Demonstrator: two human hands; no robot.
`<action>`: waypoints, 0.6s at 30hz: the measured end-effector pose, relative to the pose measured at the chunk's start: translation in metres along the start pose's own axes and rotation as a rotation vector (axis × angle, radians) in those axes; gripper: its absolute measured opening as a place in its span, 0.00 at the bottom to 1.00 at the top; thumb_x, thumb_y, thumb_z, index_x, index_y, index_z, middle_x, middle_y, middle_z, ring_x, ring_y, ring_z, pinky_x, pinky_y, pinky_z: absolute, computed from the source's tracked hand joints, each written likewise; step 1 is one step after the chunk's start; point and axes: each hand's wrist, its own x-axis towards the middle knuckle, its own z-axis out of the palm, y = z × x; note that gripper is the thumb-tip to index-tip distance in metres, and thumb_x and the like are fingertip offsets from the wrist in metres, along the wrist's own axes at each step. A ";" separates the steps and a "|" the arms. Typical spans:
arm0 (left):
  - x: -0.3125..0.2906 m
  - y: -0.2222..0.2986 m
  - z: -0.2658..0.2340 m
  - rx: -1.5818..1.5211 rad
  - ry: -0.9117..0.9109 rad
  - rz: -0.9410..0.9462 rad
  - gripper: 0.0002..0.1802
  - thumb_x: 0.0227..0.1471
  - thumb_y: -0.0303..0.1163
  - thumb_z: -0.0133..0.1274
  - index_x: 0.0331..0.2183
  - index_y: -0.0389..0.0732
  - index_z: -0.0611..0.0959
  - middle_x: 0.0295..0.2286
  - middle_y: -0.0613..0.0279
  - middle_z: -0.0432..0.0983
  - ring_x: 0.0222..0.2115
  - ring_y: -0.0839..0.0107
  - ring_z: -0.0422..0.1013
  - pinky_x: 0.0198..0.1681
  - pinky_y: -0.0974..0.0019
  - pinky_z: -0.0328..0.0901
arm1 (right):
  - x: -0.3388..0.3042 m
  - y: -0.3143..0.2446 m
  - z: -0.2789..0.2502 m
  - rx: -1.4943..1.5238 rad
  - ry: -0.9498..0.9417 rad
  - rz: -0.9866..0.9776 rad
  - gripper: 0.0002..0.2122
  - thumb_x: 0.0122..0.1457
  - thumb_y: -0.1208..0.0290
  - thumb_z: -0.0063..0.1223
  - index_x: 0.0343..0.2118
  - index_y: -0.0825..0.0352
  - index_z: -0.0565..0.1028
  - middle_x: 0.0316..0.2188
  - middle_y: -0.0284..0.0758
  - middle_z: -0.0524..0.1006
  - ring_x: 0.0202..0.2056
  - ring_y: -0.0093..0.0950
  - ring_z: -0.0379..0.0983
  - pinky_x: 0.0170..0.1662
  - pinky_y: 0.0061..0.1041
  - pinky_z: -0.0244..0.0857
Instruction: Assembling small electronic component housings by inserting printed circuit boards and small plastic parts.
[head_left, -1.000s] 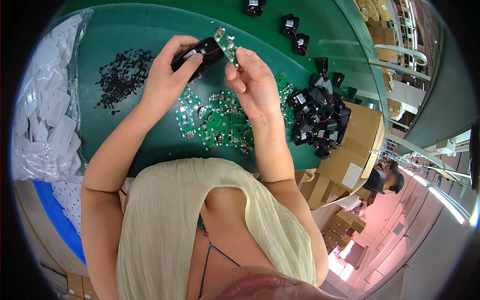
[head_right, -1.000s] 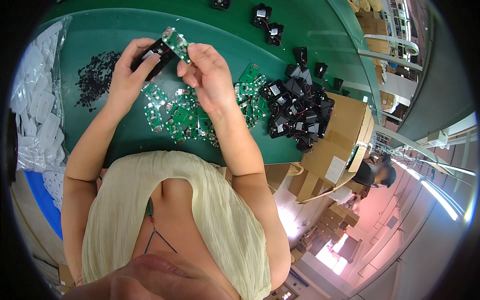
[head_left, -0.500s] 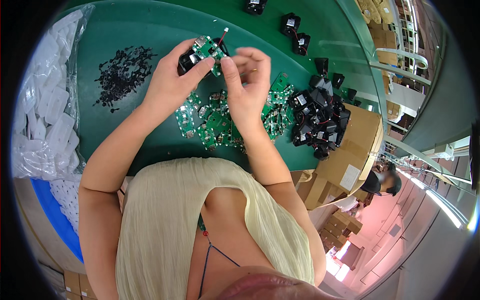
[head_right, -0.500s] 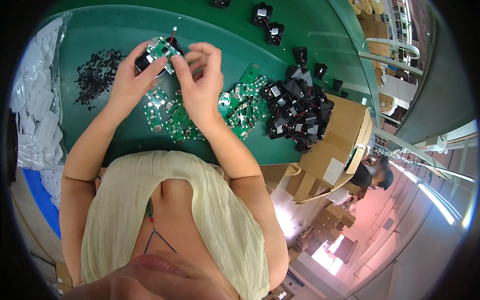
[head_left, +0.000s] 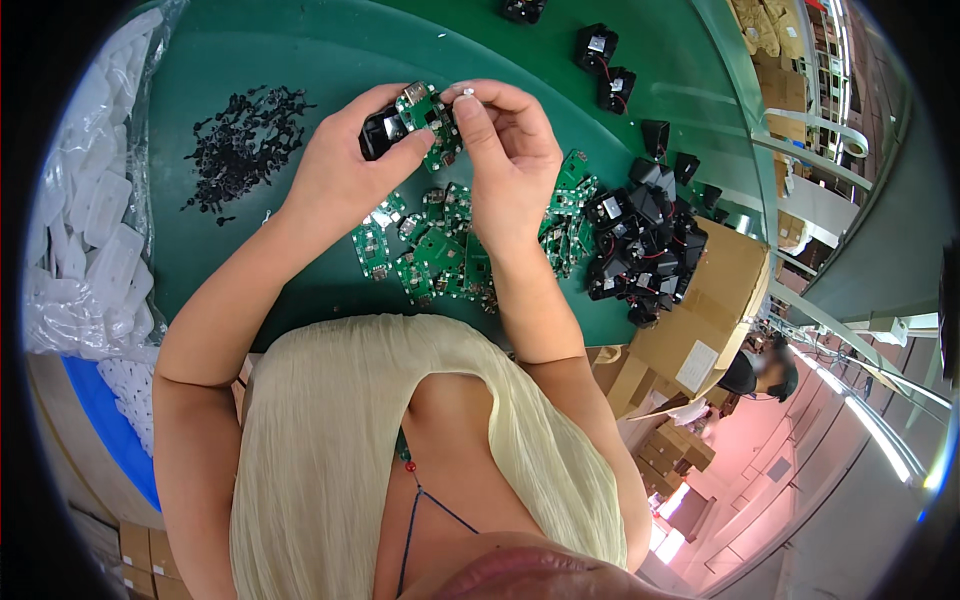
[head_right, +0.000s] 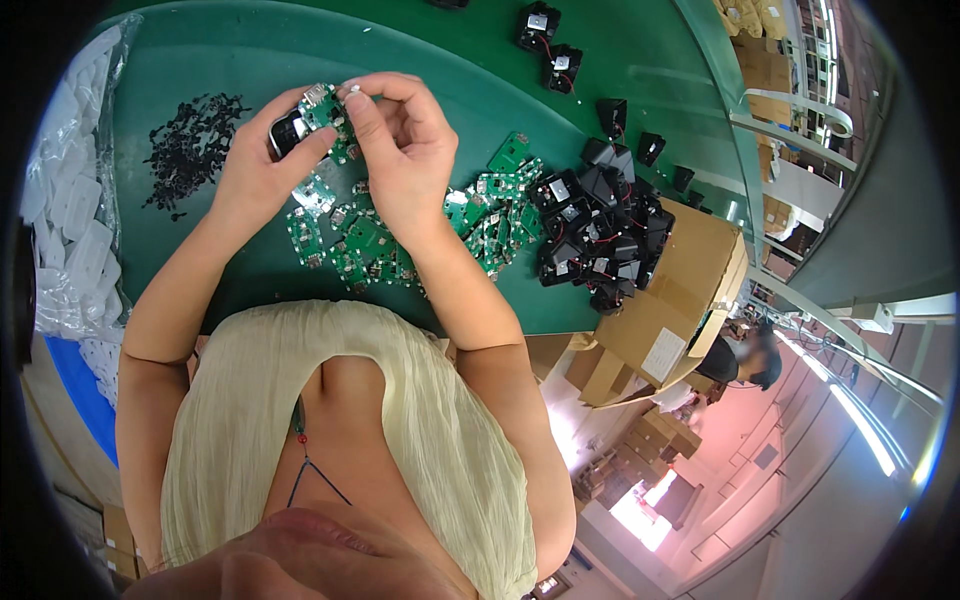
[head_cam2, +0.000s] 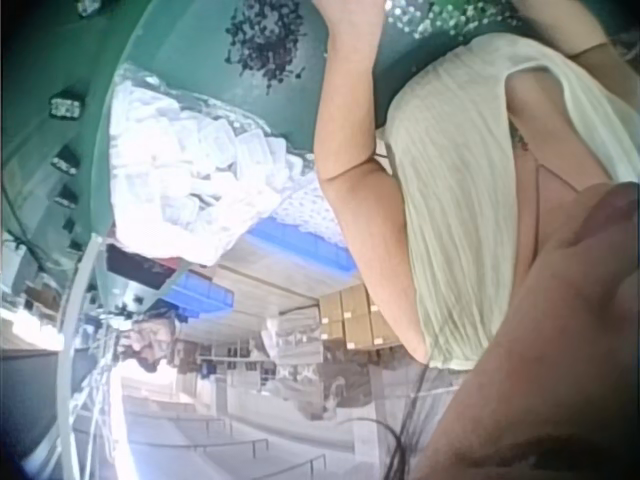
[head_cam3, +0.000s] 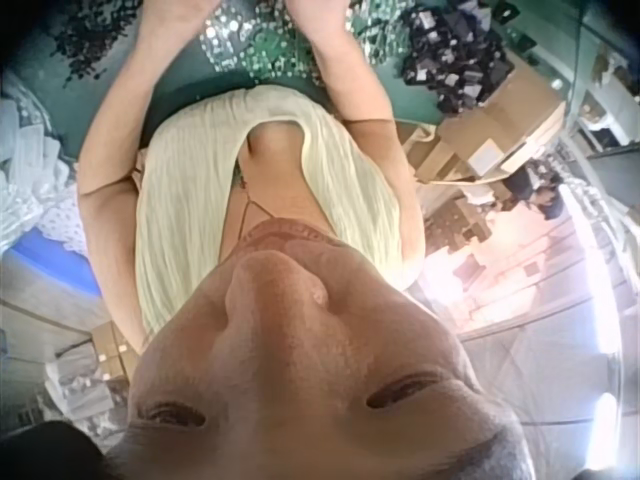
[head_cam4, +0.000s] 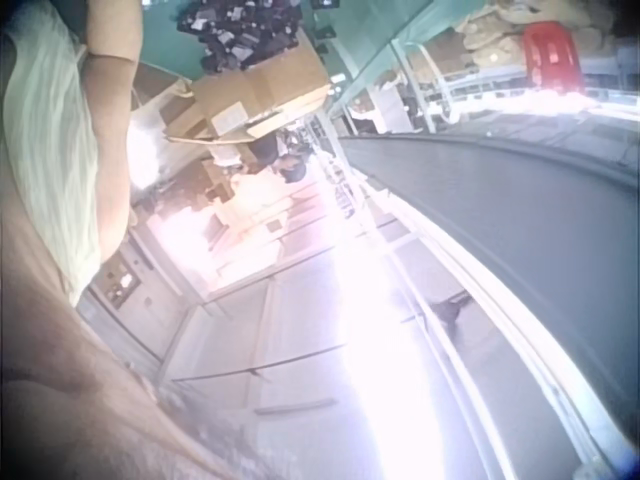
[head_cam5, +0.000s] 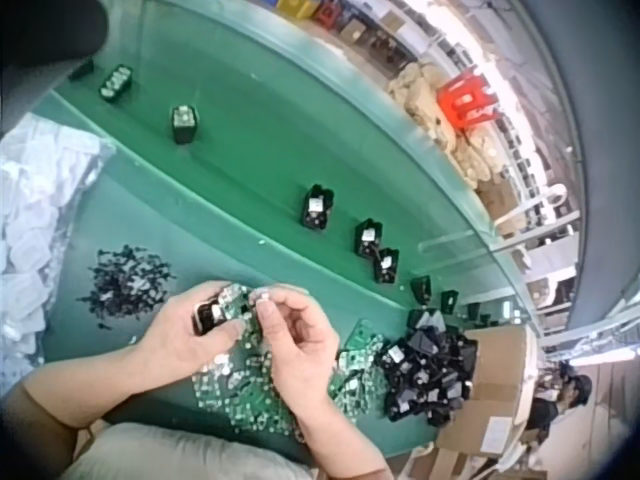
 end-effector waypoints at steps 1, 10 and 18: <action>0.001 0.000 -0.002 0.002 -0.012 -0.015 0.19 0.44 0.30 0.55 0.40 0.34 0.74 0.23 0.69 0.72 0.21 0.85 0.64 0.25 0.78 0.61 | 0.000 -0.003 0.001 0.087 -0.046 0.044 0.04 0.53 0.80 0.51 0.32 0.70 0.72 0.30 0.28 0.71 0.24 0.12 0.63 0.26 0.10 0.57; 0.004 0.003 -0.005 -0.126 0.008 0.023 0.17 0.43 0.29 0.54 0.39 0.38 0.75 0.24 0.70 0.71 0.23 0.85 0.63 0.27 0.80 0.60 | 0.008 -0.007 -0.009 -0.110 -0.225 -0.058 0.05 0.53 0.82 0.50 0.33 0.72 0.69 0.30 0.34 0.72 0.27 0.16 0.67 0.29 0.13 0.62; 0.006 0.014 -0.020 -0.134 -0.096 -0.129 0.16 0.43 0.28 0.53 0.38 0.39 0.74 0.25 0.71 0.70 0.24 0.85 0.63 0.28 0.80 0.60 | 0.029 -0.014 -0.013 -0.422 -0.434 -0.302 0.08 0.46 0.85 0.54 0.29 0.71 0.69 0.27 0.35 0.72 0.24 0.22 0.69 0.28 0.18 0.65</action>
